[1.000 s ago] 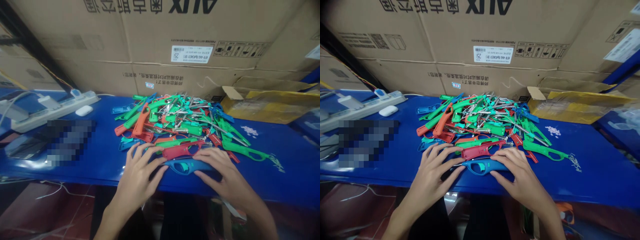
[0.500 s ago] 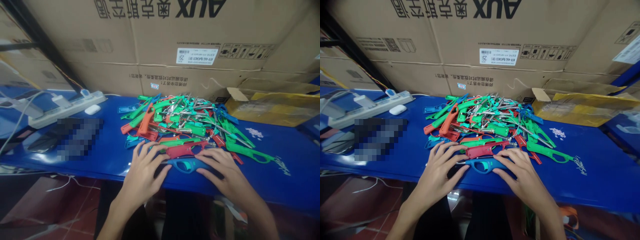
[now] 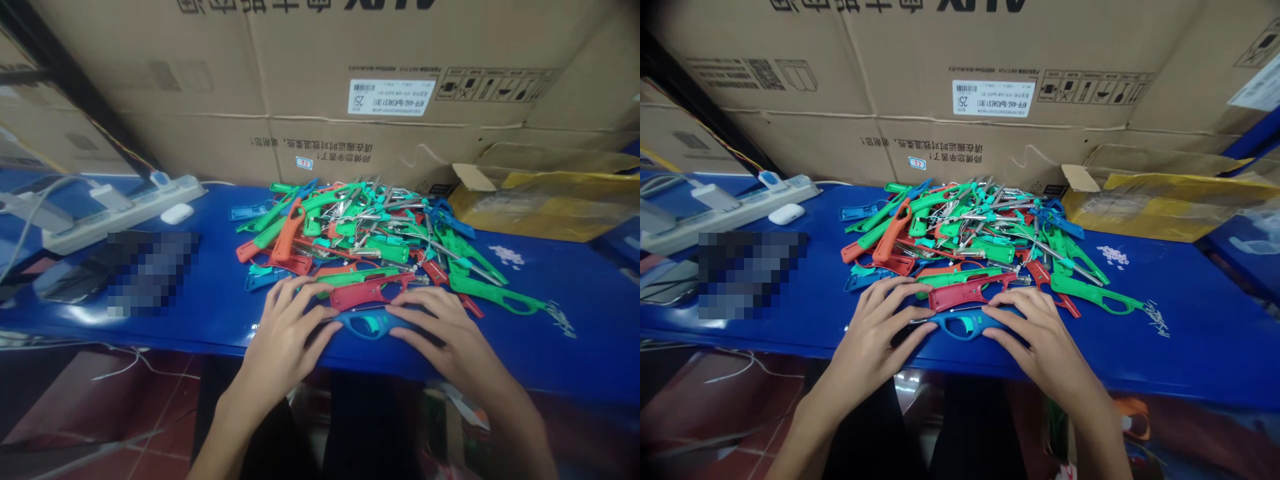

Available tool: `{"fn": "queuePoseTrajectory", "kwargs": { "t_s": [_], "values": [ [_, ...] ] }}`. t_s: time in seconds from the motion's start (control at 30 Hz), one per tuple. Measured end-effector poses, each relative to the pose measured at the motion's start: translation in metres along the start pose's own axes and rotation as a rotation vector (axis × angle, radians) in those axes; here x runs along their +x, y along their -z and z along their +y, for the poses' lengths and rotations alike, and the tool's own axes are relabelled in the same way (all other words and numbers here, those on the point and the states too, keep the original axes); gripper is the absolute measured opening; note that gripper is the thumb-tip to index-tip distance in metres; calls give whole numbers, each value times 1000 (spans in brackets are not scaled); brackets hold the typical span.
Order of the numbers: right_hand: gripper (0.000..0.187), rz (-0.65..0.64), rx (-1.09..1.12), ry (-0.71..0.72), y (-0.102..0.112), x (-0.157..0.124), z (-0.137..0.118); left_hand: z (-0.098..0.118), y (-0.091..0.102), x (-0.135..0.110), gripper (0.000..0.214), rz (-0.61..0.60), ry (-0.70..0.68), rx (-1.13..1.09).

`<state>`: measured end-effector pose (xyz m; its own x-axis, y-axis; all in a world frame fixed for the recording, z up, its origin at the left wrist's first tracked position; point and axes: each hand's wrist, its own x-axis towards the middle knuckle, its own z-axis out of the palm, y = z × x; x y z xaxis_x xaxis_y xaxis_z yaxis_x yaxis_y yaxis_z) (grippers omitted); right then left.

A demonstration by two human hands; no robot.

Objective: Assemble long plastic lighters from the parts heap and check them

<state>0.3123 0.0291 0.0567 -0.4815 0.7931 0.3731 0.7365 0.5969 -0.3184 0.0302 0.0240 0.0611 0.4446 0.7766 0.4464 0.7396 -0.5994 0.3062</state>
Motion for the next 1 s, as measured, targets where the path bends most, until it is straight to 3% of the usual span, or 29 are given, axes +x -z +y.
{"fn": "queuePoseTrajectory", "kwargs": {
  "t_s": [0.4, 0.73, 0.9, 1.0],
  "values": [
    [24, -14, -67, 42, -2, -2, -4, 6, 5, 6, 13, -16, -57, 169],
    [29, 4, -168, 146, -3, -5, -15, 3, -4, 0, 16, 81, -153, 156],
    [25, 145, -254, 272, -6, -5, -20, 4, -4, -3, 16, 138, -181, 179],
    [21, 228, -225, 275, -8, -8, -23, 6, -1, -3, 16, 124, -204, 211]
  ]
}}
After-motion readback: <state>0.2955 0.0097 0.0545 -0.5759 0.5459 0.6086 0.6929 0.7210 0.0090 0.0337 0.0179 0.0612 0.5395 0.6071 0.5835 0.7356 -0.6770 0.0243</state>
